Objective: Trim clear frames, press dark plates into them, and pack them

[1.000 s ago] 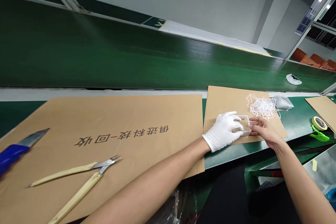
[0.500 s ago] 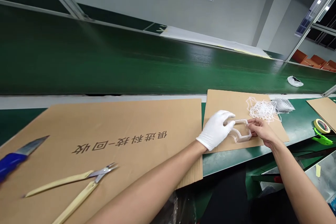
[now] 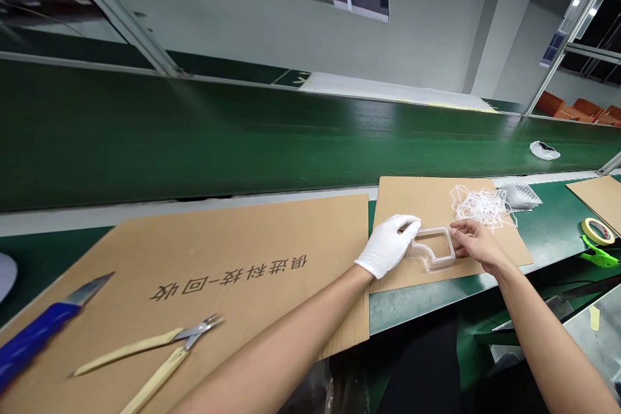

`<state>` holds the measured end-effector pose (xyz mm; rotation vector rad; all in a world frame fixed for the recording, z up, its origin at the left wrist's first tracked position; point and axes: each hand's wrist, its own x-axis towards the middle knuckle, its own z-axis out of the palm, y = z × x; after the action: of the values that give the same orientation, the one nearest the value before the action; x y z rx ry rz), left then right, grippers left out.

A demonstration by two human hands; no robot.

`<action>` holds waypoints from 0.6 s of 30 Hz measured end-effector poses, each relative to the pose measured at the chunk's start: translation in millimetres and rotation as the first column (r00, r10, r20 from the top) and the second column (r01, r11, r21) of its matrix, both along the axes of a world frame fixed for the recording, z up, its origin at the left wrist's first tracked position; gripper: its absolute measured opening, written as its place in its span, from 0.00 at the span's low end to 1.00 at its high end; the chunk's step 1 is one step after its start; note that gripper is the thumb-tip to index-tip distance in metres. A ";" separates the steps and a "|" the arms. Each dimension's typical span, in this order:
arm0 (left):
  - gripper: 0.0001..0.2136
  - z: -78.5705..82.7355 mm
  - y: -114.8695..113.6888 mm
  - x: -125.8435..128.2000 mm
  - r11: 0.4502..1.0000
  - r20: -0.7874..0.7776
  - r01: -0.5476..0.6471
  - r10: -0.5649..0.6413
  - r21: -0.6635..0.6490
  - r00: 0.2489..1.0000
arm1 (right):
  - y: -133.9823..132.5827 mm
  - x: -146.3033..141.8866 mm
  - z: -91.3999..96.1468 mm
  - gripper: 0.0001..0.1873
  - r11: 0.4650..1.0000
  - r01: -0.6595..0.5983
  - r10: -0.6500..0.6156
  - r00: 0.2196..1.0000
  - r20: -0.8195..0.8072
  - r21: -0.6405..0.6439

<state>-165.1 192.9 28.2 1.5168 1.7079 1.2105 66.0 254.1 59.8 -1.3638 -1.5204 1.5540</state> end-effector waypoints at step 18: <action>0.19 98.9 82.1 100.7 0.965 -0.603 0.263 -0.204 0.010 0.771 | -192.4 147.1 -94.2 0.34 0.977 0.200 -0.211 0.957 -0.200 -0.077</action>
<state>-64.5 274.9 127.1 2.2732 1.7636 0.7189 213.1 61.6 -34.4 -1.3000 -1.1794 1.5626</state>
